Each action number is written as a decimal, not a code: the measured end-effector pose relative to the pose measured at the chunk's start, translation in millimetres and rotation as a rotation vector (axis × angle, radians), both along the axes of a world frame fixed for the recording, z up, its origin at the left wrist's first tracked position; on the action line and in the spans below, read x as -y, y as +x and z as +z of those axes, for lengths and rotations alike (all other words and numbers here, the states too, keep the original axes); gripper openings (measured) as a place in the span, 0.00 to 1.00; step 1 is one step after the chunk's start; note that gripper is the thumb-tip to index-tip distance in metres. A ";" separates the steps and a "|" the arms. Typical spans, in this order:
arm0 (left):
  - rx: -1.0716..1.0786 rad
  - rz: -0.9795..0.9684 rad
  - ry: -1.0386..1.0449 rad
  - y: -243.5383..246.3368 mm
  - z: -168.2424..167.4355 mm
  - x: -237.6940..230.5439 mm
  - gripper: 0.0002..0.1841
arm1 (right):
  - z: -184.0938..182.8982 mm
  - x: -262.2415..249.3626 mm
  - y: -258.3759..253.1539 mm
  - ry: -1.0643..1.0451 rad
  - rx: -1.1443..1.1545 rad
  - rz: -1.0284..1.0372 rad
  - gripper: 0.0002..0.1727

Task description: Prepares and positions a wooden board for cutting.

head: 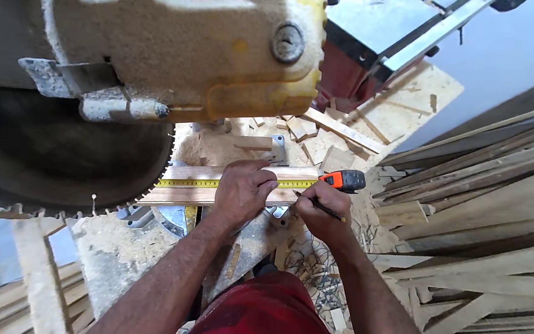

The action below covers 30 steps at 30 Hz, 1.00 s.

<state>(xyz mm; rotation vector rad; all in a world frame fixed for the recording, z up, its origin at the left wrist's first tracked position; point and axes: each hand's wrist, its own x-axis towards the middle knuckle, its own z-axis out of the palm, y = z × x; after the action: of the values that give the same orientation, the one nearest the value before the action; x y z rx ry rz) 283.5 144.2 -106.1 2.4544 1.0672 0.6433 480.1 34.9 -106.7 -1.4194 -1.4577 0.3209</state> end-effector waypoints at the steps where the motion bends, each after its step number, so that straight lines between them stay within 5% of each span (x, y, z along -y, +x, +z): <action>1: 0.001 -0.001 0.000 0.2 0.3 0.1 0.14 | 1.2 0.0 0.7 -0.012 -0.010 0.005 0.07; 6: -0.014 -0.007 -0.005 0.5 2.4 -0.6 0.14 | 5.8 1.7 -2.2 -0.076 0.004 -0.040 0.07; 8: -0.011 -0.010 -0.003 0.6 2.6 0.2 0.14 | 13.9 11.0 -4.0 0.043 0.003 -0.085 0.04; 11: -0.015 -0.011 -0.005 0.5 4.0 -1.2 0.15 | 44.0 29.5 8.4 0.194 0.104 -0.216 0.14; 16: -0.074 -0.036 -0.052 -1.2 8.9 -0.5 0.16 | 51.9 13.1 58.1 -0.439 0.363 -0.175 0.33; 19: -0.109 -0.093 -0.045 -13.4 16.6 0.2 0.18 | 59.3 6.7 60.3 -0.457 0.364 -0.097 0.28; 25: -0.133 0.219 0.303 -137.2 37.6 48.0 0.31 | 110.6 71.3 39.0 -0.242 0.397 0.032 0.34; 30: -0.219 0.168 -0.156 -204.8 66.6 114.4 0.22 | 67.3 70.0 -76.0 -0.465 0.091 0.401 0.27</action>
<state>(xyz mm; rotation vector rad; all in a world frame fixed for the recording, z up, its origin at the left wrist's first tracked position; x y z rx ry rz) 78.7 29.9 -39.5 2.3556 1.3650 0.3294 404.1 -35.1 -39.4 -1.5029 -1.8210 0.9052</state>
